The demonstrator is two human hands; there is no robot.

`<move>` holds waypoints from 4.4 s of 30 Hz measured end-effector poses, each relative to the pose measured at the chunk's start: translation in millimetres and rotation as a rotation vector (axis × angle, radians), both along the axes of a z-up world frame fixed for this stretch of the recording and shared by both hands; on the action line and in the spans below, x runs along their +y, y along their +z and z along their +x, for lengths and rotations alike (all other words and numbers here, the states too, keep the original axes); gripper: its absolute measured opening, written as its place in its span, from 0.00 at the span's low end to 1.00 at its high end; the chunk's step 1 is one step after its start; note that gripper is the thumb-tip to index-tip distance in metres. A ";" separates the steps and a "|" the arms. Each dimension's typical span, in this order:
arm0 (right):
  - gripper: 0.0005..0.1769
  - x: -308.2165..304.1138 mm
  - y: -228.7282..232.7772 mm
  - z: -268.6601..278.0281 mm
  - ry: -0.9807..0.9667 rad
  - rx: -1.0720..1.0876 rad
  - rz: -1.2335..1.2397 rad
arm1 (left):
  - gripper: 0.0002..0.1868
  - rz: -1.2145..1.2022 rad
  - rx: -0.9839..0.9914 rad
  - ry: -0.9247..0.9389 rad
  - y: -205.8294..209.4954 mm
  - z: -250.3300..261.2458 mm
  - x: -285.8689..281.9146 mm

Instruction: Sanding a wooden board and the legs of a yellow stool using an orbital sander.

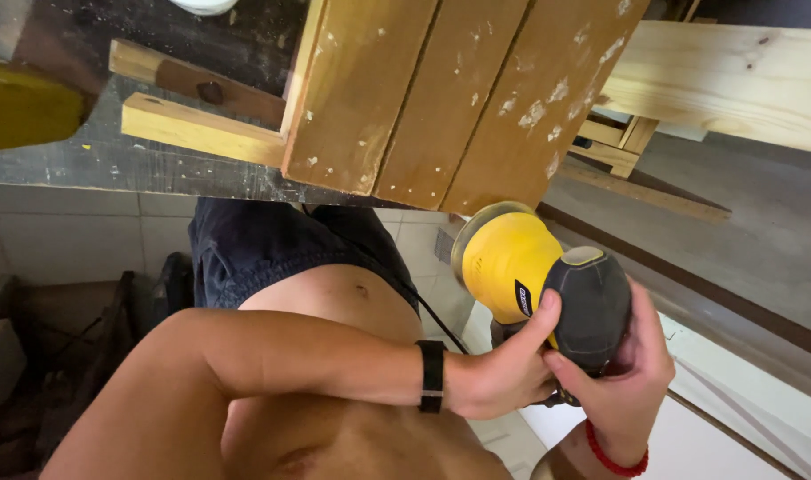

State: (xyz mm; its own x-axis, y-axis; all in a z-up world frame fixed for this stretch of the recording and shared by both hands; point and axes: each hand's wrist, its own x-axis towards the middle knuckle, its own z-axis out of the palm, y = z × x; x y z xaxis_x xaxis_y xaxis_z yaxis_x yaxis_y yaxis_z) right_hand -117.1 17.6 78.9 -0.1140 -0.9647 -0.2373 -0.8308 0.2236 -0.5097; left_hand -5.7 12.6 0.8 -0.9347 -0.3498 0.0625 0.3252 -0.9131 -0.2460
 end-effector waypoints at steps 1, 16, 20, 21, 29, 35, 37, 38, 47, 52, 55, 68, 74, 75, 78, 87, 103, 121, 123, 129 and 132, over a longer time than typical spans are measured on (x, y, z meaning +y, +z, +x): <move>0.48 -0.1 0.7 2.0 -0.015 -0.004 0.009 | 0.55 -0.007 -0.006 0.008 -0.5 -0.8 1.5; 0.47 4.0 -2.4 -0.1 0.066 -0.010 -0.033 | 0.55 0.000 -0.053 0.057 -0.1 -2.4 13.3; 0.51 8.0 -6.7 -9.9 0.126 -0.001 -0.104 | 0.56 -0.022 -0.049 0.133 0.9 0.3 16.6; 0.51 6.9 -6.7 -8.4 0.145 -0.032 -0.112 | 0.56 -0.012 -0.046 0.150 1.0 -0.4 17.7; 0.49 8.4 -13.3 -4.2 0.194 -0.128 -0.193 | 0.55 -0.053 -0.078 0.192 -3.4 0.6 28.2; 0.52 9.4 -29.1 2.8 0.287 -0.102 -0.412 | 0.55 -0.147 -0.158 0.347 -17.0 8.0 35.1; 0.51 10.3 -31.6 14.7 0.212 -0.150 -0.438 | 0.51 -0.039 -0.191 0.391 -30.9 3.0 38.6; 0.51 8.3 -29.9 24.4 0.218 -0.158 -0.454 | 0.51 -0.056 -0.196 0.400 -25.6 20.1 34.2; 0.49 9.0 -45.6 76.9 0.821 -0.004 -0.807 | 0.37 0.312 -0.102 0.353 -52.5 111.7 70.3; 0.48 9.5 -52.5 86.2 1.029 -0.314 -0.767 | 0.53 0.006 -0.076 0.466 -24.0 164.4 65.4; 0.27 7.5 -54.8 73.9 1.073 -0.493 -0.577 | 0.57 -0.177 -0.219 0.511 -2.0 176.8 62.0; 0.51 -67.0 -172.4 47.5 0.826 0.186 -0.556 | 0.42 -0.308 -0.614 0.680 -17.2 187.6 94.2; 0.42 -90.3 -196.9 22.8 0.815 0.250 -0.689 | 0.40 0.056 -0.429 1.042 -37.5 148.5 111.4; 0.40 -95.0 -196.0 17.2 0.821 0.242 -0.690 | 0.24 0.158 -0.819 1.377 -48.0 131.2 110.7; 0.42 -115.7 -204.7 -2.0 0.834 0.249 -0.701 | 0.23 0.272 -1.055 1.431 -77.9 146.3 132.1; 0.38 -178.8 -203.7 -62.5 0.896 0.141 -0.731 | 0.43 0.529 -1.049 1.042 -27.9 143.9 101.4; 0.32 -235.0 -170.2 -127.3 -0.312 -0.254 0.157 | 0.37 0.046 -0.928 1.180 -51.5 164.4 111.6; 0.32 -147.8 -146.3 -44.8 -0.406 -0.530 0.269 | 0.45 0.137 -0.898 1.091 -60.7 193.5 120.1; 0.30 -138.3 -125.2 -23.5 -0.456 -0.533 0.292 | 0.44 0.129 -0.888 1.100 -62.8 195.8 120.7; 0.29 -106.9 -172.5 -39.0 -0.559 -0.649 0.197 | 0.41 0.110 -0.829 1.149 -70.7 203.2 122.6; 0.27 -96.7 -185.1 -40.7 -0.551 -0.697 0.131 | 0.42 0.147 -0.843 1.129 -76.9 207.3 124.8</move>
State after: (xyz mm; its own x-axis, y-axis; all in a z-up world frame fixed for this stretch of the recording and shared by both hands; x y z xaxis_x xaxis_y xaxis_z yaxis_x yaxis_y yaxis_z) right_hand -157.8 -79.1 -106.2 -0.3413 -0.7763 -0.5300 -0.1001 0.5906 -0.8007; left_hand 201.6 137.4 -76.1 0.1093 -0.8772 -0.4676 0.9471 -0.0509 0.3168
